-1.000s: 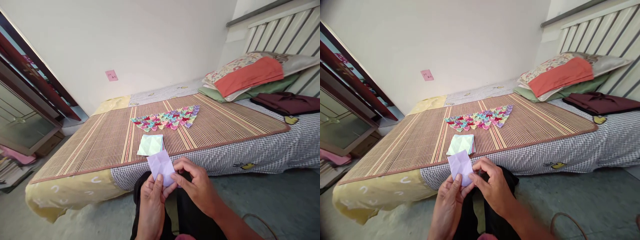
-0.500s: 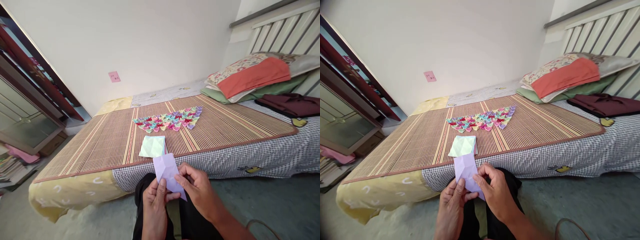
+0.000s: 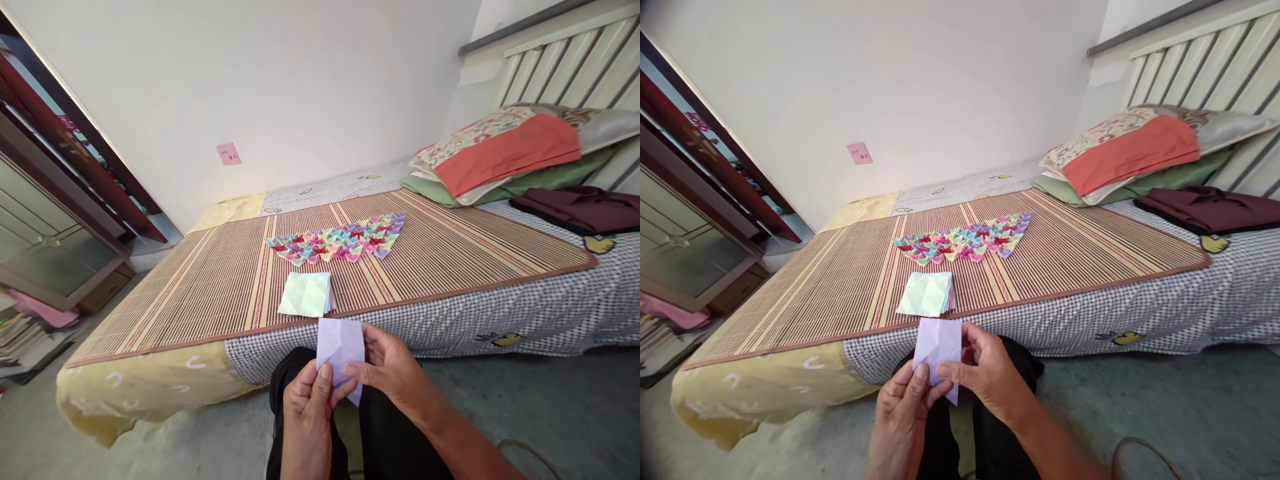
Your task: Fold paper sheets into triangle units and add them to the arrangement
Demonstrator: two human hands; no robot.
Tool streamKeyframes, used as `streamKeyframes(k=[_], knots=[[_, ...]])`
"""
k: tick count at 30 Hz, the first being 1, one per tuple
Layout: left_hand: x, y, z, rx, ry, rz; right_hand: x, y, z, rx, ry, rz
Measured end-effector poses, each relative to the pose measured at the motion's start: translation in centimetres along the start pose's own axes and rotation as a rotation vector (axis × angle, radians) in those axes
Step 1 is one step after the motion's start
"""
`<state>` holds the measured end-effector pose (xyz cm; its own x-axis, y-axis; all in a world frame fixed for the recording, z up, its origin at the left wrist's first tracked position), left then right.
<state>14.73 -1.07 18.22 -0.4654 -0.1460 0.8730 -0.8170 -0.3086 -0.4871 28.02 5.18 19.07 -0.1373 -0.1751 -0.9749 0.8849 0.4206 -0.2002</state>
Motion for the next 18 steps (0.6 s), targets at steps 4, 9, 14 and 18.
streamKeyframes(k=[4,9,14,18], knots=[[-0.6,0.3,-0.1,-0.054,0.005,-0.093,-0.2,-0.8,-0.1,-0.022,-0.119,-0.081],[-0.8,0.4,0.1,-0.113,0.020,-0.168,-0.9,-0.7,0.1,0.134,0.037,0.034],[-0.6,0.4,0.3,-0.181,0.020,-0.258,-1.4,1.2,-0.1,0.219,0.086,0.153],[-0.3,0.6,0.2,-0.195,0.014,-0.308,-2.2,3.1,-0.9,0.111,0.087,0.204]])
Point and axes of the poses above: each hand's wrist, its own z-axis away from the middle knuckle, its own y-axis out of the back of the hand, x = y × z, the point moved 2 cm from there along -z, towards the middle knuckle, and after that the axes turned 9 degrees about -y, right-handed, at the moved point
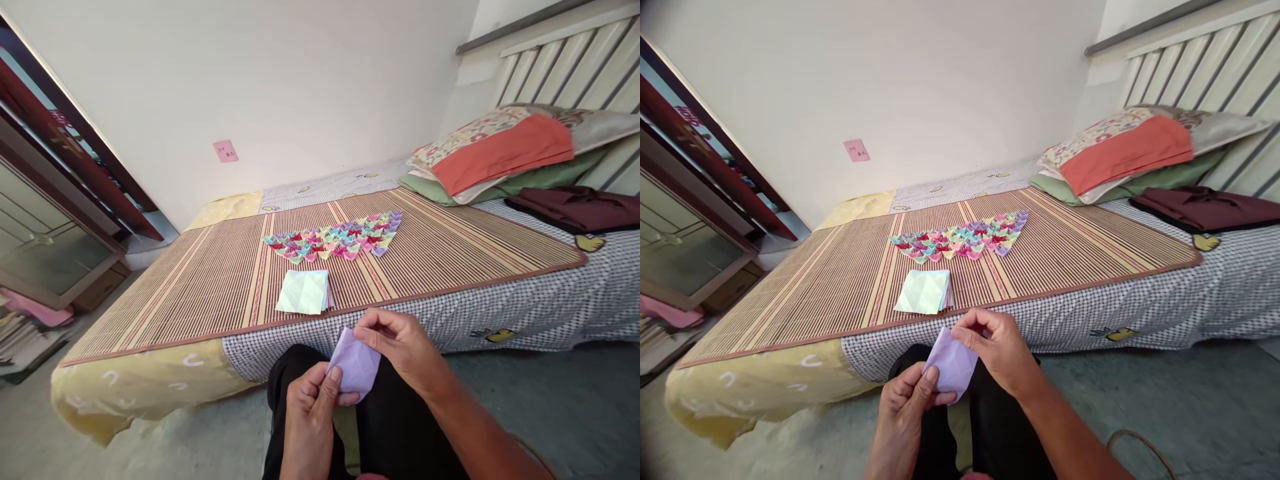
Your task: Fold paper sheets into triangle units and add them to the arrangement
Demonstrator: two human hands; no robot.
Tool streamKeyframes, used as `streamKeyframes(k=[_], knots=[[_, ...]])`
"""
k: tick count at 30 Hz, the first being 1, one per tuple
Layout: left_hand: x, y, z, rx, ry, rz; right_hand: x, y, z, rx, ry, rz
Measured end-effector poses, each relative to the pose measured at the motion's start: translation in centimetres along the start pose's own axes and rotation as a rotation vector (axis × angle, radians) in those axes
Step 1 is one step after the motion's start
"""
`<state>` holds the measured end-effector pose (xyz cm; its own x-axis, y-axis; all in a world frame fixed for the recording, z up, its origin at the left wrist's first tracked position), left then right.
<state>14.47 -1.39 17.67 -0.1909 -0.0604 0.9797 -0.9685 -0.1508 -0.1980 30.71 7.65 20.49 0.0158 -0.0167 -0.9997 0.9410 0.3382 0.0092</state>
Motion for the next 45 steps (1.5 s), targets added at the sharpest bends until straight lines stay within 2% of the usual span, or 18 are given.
streamKeyframes(k=[3,5,9,12,17,26,30,32,34,37,40,43,45], knots=[[0.4,0.3,-0.1,-0.037,-0.021,-0.071,-1.5,0.7,-0.5,-0.187,0.045,0.102],[0.7,0.5,-0.2,-0.074,-0.031,-0.148,-3.0,0.4,-0.3,-0.255,0.120,0.306],[1.5,0.7,-0.3,-0.136,-0.048,-0.273,-5.7,-2.3,0.8,-0.374,0.461,0.915],[2.1,0.6,-0.4,-0.144,-0.009,-0.250,-5.7,-4.0,1.3,-0.412,0.585,1.218],[2.6,0.4,-0.3,-0.194,0.147,-0.092,-4.8,-4.0,1.5,-0.430,0.717,1.307],[2.4,0.6,-0.2,-0.254,0.218,-0.098,-4.9,-2.7,1.8,-0.378,0.837,1.420],[2.2,1.0,0.0,-0.220,0.249,-0.117,-5.5,-0.2,0.2,-0.269,0.780,1.383],[2.1,1.3,-0.1,-0.197,0.249,-0.098,-6.3,1.3,-0.7,-0.189,0.714,1.230],[2.0,1.4,-0.1,-0.178,0.239,-0.076,-6.9,2.2,-1.2,-0.131,0.573,1.046],[2.1,1.2,-0.2,-0.177,0.223,-0.051,-6.4,1.5,-1.2,-0.258,0.325,0.819],[2.3,0.9,-0.2,-0.180,0.207,-0.038,-5.0,-0.4,-0.7,-0.443,0.170,0.701],[2.5,0.7,-0.1,-0.188,0.202,-0.034,-4.4,-1.3,-0.6,-0.450,0.161,0.643],[2.5,0.7,-0.1,-0.198,0.203,-0.030,-4.6,-1.0,-0.9,-0.414,0.184,0.638]])
Point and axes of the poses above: each hand's wrist, its own z-axis away from the middle knuckle, its own y-axis out of the back of the hand, x = y × z, the point moved 2 cm from there along -z, towards the middle knuckle, and after that the axes turned 9 degrees about -y, right-handed, at the moved point
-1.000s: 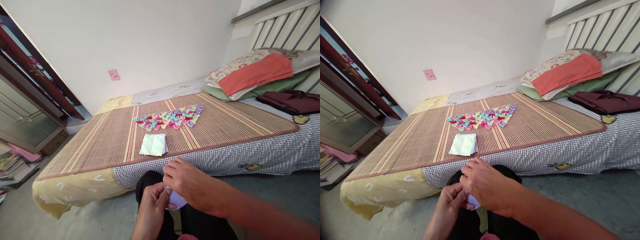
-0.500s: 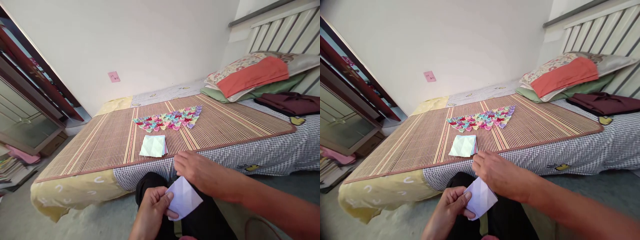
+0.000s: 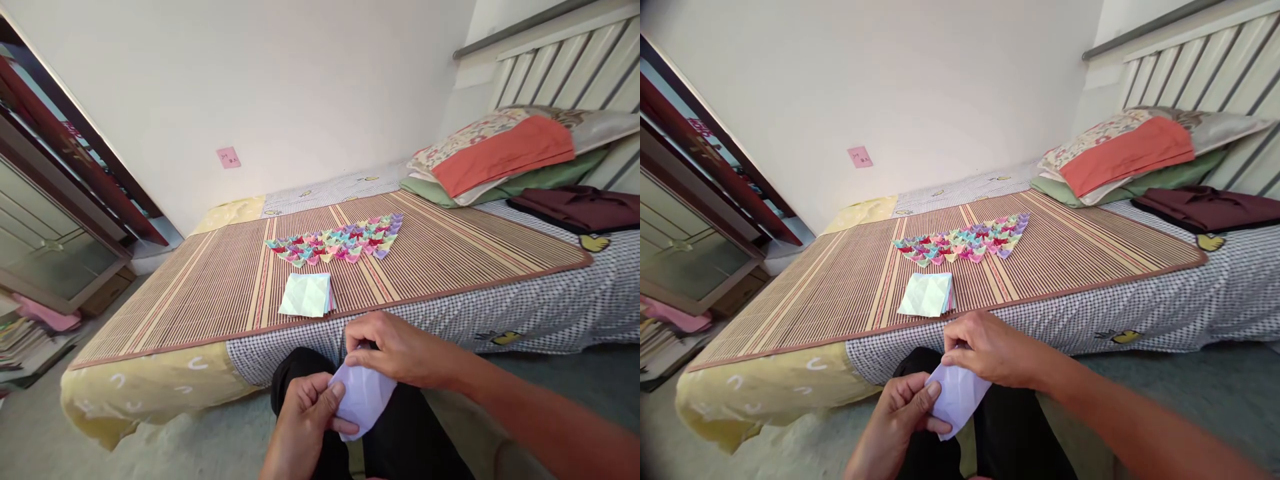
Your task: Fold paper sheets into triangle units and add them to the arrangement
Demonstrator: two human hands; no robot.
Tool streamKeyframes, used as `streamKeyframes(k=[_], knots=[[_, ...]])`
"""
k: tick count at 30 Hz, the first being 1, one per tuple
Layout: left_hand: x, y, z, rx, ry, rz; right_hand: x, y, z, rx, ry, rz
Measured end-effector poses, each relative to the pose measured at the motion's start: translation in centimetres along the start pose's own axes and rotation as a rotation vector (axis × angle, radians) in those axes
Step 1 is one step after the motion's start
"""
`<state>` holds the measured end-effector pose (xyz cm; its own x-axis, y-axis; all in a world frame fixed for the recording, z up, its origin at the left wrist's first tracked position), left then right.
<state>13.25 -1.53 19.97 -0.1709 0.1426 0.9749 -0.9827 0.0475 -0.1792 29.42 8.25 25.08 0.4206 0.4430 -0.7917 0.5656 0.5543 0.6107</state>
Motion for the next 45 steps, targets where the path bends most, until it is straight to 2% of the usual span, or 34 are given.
streamKeyframes(k=[3,7,8,11,13,16,20,24,28,32,36,39,42,45], knots=[[-0.2,0.4,-0.1,0.005,0.001,0.021,0.7,1.8,-0.3,0.102,-0.046,-0.020],[-0.6,1.0,-0.3,0.056,-0.001,0.121,2.4,4.2,-0.1,0.369,-0.065,-0.134],[-0.8,1.1,-0.4,0.083,-0.001,0.164,2.7,4.3,0.1,0.385,-0.060,-0.178],[-1.0,1.4,-0.7,0.185,0.010,0.292,2.9,3.1,0.8,0.277,-0.080,-0.310],[-1.0,1.4,-0.9,0.242,0.011,0.350,2.7,1.4,1.1,0.208,-0.142,-0.340],[-0.9,1.3,-1.1,0.277,-0.016,0.398,2.0,-1.6,1.1,0.175,-0.222,-0.449],[-0.7,1.0,-0.9,0.308,-0.034,0.429,1.5,-3.9,0.3,0.329,-0.191,-0.492],[-0.7,0.8,-0.7,0.323,-0.039,0.446,1.5,-3.9,0.0,0.429,-0.153,-0.515],[-1.1,0.7,-0.6,0.355,-0.072,0.460,1.7,-3.2,0.3,0.458,-0.121,-0.530],[-1.2,0.8,-0.4,0.381,-0.128,0.457,1.8,-3.6,0.4,0.415,-0.142,-0.573],[-0.8,0.6,0.0,0.321,-0.163,0.413,1.4,-5.0,-0.3,0.295,-0.175,-0.683],[-0.7,0.6,0.3,0.310,-0.174,0.377,1.3,-5.3,-0.7,0.324,-0.175,-0.717],[-0.8,0.8,0.5,0.320,-0.206,0.332,1.0,-4.6,-0.4,0.368,-0.151,-0.657],[-0.9,1.2,0.6,0.356,-0.253,0.243,0.0,-3.6,0.2,0.392,-0.090,-0.498]])
Point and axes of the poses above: each hand's wrist, its own z-axis away from the middle knuckle, its own y-axis out of the back of the hand, x = y × z, the point moved 2 cm from there along -z, towards the middle knuckle, and after that the axes turned 9 degrees about -y, right-handed, at the moved point
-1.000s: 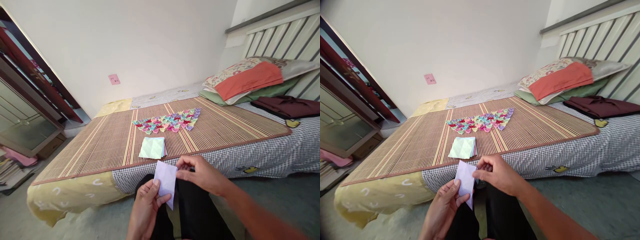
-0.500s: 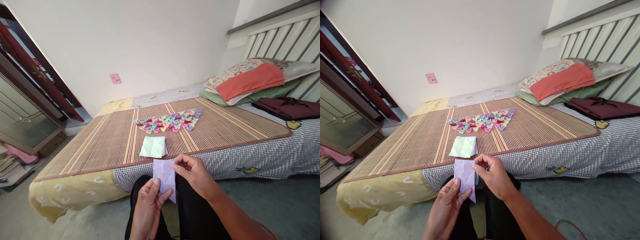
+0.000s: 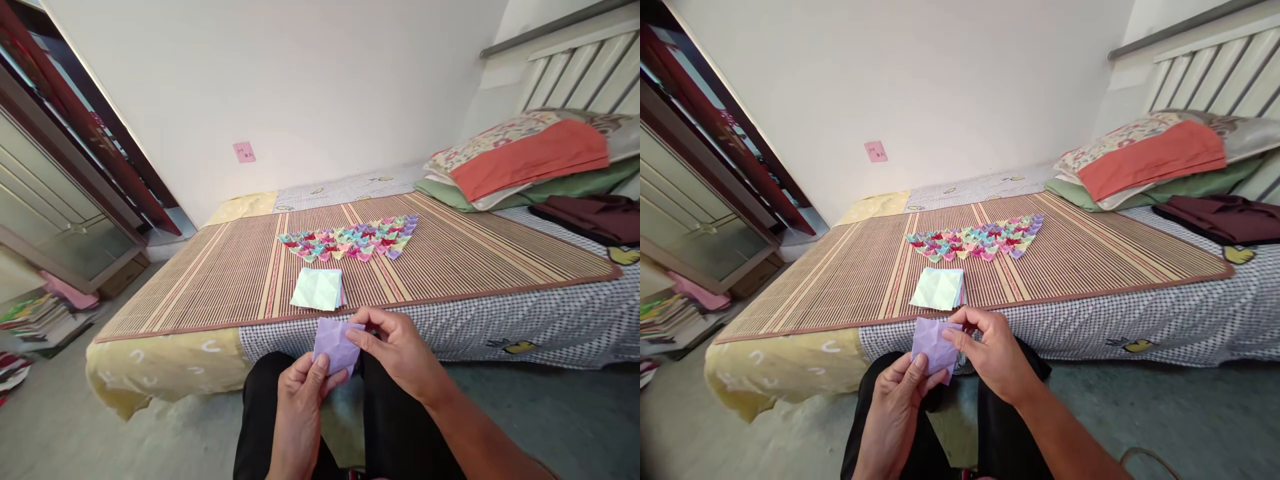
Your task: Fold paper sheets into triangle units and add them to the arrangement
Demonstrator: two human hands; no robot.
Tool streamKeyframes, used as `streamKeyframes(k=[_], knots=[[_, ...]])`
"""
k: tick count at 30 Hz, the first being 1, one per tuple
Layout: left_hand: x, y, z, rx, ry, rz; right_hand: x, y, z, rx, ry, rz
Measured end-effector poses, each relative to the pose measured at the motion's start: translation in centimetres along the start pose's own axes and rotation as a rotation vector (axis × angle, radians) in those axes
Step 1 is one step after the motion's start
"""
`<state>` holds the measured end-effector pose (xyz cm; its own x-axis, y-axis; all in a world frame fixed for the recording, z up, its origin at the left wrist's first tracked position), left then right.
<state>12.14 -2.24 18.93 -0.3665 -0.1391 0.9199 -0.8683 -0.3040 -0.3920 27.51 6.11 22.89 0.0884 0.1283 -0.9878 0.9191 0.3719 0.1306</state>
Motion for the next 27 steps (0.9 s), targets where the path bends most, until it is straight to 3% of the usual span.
streamKeyframes(k=[3,7,10,12,14,17,19,23,27], knots=[[0.4,0.3,-0.1,-0.011,-0.100,-0.146,-1.5,0.0,0.5,-0.007,0.125,0.204],[1.7,0.3,0.0,-0.038,-0.264,-0.356,-2.7,-1.1,1.2,-0.043,0.402,0.357],[2.4,0.8,0.4,0.064,-0.368,-0.381,-2.8,-1.5,1.7,0.072,0.604,0.419],[2.4,1.6,0.5,0.179,-0.369,-0.269,-2.6,-1.5,2.1,0.157,0.710,0.474],[1.9,2.3,0.5,0.218,-0.235,-0.094,-2.2,-1.5,2.4,0.190,0.782,0.532],[0.7,2.5,0.0,0.052,0.176,0.204,-1.2,-1.7,3.0,0.136,0.873,0.566],[0.4,2.1,-0.4,-0.055,0.342,0.323,-0.4,-1.9,3.4,0.067,0.912,0.581],[0.4,1.2,-1.3,-0.156,0.388,0.337,1.2,-1.7,4.2,-0.013,0.866,0.641],[0.5,0.5,-1.6,-0.165,0.307,0.250,2.0,-1.0,4.7,0.043,0.827,0.673]])
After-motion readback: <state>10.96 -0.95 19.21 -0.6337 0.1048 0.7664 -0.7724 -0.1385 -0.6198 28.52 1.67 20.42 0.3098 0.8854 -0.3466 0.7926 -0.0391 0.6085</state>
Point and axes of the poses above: each hand's wrist, its own z-axis away from the middle knuckle, its own y-axis out of the back of the hand, x = y × z, the point moved 2 cm from there along -z, towards the middle knuckle, and after that the axes turned 9 degrees about -y, right-handed, at the moved point
